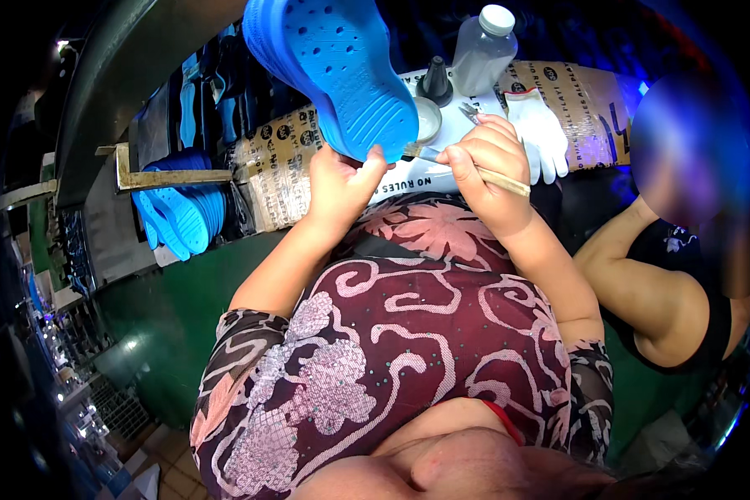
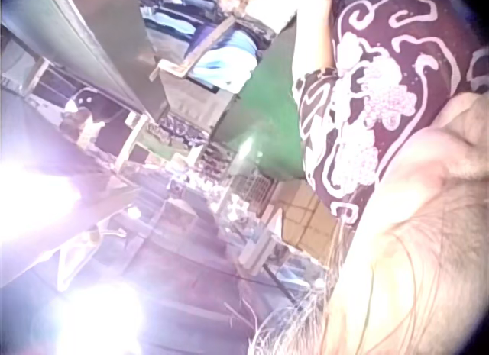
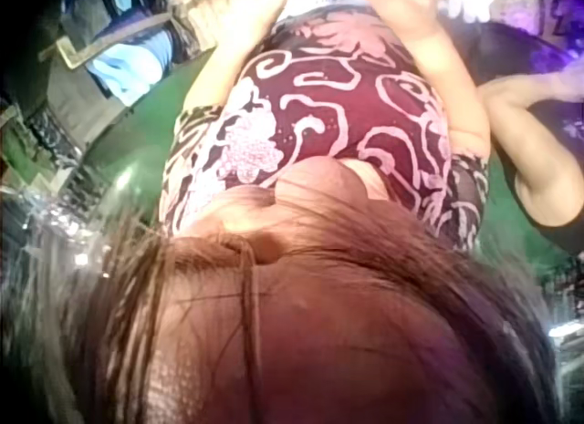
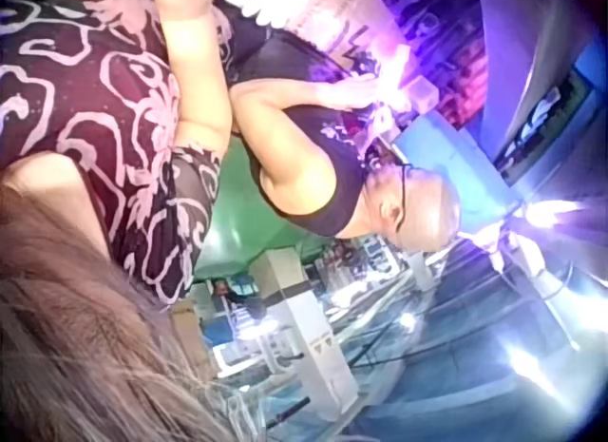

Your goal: The person applies adhesive to the edges of shoe soles using a brush and a small container of liquid, handling blue shoe components one at a time and placing them back onto a conveyor belt.

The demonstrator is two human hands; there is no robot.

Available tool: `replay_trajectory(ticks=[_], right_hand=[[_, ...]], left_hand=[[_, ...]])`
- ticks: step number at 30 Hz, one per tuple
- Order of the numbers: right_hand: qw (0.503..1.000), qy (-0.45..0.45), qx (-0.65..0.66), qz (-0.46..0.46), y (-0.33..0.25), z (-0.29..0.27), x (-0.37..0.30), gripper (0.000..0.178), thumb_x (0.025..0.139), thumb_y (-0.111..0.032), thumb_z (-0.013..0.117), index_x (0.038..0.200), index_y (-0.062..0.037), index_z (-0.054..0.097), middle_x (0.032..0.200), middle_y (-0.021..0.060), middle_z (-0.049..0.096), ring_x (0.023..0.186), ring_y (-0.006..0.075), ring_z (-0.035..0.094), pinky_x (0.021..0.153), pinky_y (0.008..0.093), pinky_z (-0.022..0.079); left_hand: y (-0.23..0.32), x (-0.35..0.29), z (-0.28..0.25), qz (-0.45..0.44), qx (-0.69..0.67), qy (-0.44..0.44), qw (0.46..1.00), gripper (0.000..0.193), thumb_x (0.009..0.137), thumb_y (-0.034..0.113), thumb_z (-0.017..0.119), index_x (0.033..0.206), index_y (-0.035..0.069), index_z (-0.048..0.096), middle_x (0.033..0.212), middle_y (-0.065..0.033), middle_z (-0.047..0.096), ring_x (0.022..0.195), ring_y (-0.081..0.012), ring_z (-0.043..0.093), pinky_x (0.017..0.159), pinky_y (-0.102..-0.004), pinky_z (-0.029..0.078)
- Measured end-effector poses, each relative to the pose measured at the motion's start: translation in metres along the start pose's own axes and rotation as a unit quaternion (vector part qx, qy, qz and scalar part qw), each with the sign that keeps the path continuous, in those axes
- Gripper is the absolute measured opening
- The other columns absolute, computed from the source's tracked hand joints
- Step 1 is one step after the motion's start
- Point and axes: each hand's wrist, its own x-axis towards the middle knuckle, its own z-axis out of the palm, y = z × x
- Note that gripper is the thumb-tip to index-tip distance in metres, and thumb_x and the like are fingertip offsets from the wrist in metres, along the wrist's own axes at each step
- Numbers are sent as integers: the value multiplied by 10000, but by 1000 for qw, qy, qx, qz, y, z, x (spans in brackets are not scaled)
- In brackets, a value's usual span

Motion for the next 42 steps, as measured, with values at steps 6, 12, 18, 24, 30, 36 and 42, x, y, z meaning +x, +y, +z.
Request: replay_trajectory(ticks=[6, 12, 18, 24, 30, 36, 42], right_hand=[[998, 14, 7, 63, 2, -5, -2, 265, 877, -136, 578, 631, -54, 629, 591, 54, 573, 594, 228, 542, 845, 390, 427], [999, 10, 26, 25, 1, 2, 2, 250, 848, -180, 629, 624, -69, 631, 594, 53, 577, 607, 243, 545, 825, 375, 427], [999, 25, -12, 37, 3, -5, 0, 248, 885, -130, 574, 664, -42, 643, 607, 51, 589, 607, 213, 554, 869, 390, 428], [1000, 1, 20, -1, 0, 0, -4, 230, 840, -197, 652, 652, -65, 661, 603, 55, 587, 593, 240, 539, 808, 367, 429], [996, 49, 59, 41, 2, -4, -5, 241, 822, -205, 673, 638, -53, 646, 587, 62, 568, 574, 244, 529, 775, 363, 428], [999, 32, 34, 9, -2, 3, -4, 263, 818, -193, 676, 604, -49, 624, 562, 63, 546, 562, 246, 518, 747, 365, 430], [995, 52, 66, 45, 0, -2, -4, 272, 847, -167, 643, 597, -58, 635, 555, 56, 552, 551, 228, 516, 743, 351, 422]], left_hand=[[-11, 1, -10, 35, 67, -11, 997, 218, 841, 8, 552, 1040, -78, 572, 889, -123, 659, 738, -161, 652, 661, -271, 532], [-13, -1, -2, 51, 22, -7, 998, 227, 841, 8, 545, 1045, -86, 574, 889, -130, 662, 742, -168, 654, 670, -277, 535], [-11, 1, -3, 51, 15, 6, 999, 235, 846, 6, 544, 1057, -95, 564, 912, -146, 658, 732, -183, 658, 672, -293, 549], [-12, -2, 5, 56, -36, 21, 998, 203, 824, 2, 555, 1010, -74, 586, 881, -124, 660, 744, -171, 651, 686, -293, 530], [-21, 3, 5, 142, -30, 30, 989, 176, 797, -24, 573, 965, -69, 601, 855, -117, 663, 740, -166, 653, 683, -292, 527], [-16, 6, 10, 188, -34, 32, 981, 206, 775, -63, 573, 980, -74, 582, 851, -124, 659, 741, -174, 662, 678, -279, 529], [-17, 3, 9, 145, -32, 47, 988, 185, 788, -60, 565, 971, -72, 592, 835, -116, 661, 733, -176, 662, 677, -283, 528]])
